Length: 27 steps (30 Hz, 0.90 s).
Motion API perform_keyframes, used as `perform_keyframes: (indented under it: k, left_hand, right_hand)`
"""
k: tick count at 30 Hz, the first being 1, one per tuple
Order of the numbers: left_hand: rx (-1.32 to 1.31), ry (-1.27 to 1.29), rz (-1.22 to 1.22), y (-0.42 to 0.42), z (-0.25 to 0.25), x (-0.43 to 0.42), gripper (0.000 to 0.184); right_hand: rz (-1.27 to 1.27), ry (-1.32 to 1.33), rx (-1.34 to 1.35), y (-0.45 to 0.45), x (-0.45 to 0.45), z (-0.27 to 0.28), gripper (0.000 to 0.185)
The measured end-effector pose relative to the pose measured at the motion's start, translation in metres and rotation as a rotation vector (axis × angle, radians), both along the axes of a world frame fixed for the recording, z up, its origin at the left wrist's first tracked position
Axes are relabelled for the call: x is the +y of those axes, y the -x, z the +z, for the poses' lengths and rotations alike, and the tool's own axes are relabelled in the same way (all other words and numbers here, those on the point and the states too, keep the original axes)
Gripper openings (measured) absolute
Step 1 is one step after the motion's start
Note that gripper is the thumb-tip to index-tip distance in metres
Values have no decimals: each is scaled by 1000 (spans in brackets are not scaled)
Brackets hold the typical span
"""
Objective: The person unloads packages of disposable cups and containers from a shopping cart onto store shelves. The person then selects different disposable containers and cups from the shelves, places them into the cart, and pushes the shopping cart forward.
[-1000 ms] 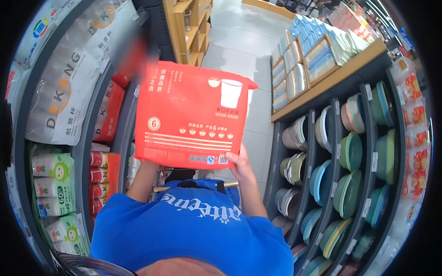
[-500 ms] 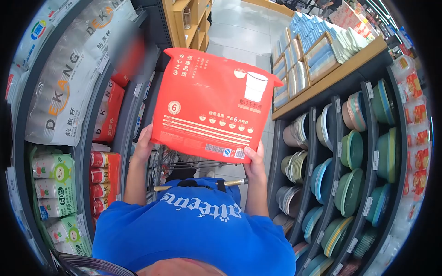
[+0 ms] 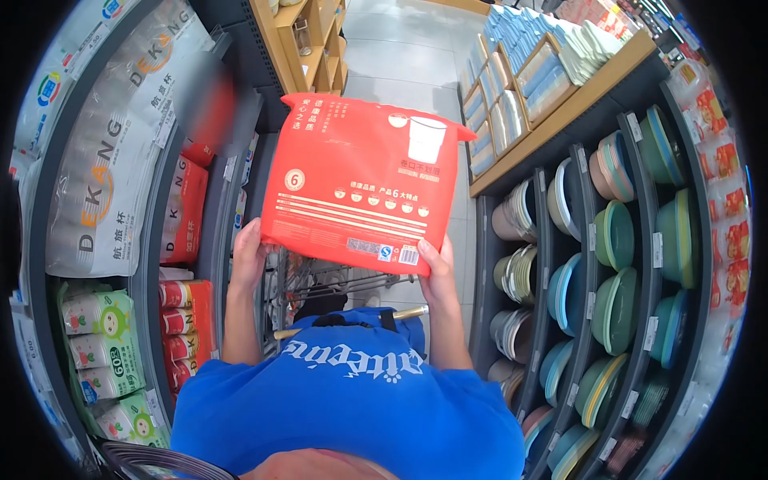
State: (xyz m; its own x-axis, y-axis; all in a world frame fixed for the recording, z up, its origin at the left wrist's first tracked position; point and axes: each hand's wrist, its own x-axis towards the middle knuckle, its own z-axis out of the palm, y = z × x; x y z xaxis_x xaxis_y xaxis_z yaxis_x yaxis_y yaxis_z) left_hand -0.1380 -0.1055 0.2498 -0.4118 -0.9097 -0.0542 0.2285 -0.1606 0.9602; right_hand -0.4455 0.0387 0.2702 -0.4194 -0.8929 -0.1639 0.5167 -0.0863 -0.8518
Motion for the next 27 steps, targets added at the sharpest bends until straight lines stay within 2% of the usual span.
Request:
perform_keyframes:
  k: [9, 27]
  left_hand:
    - [24, -4, -6, 1, -5, 0, 37]
    - [28, 54, 13, 4, -7, 2, 36]
  right_hand:
    - [-54, 68, 22, 0, 1, -22, 57]
    - [-138, 113, -31, 1, 2, -34, 57]
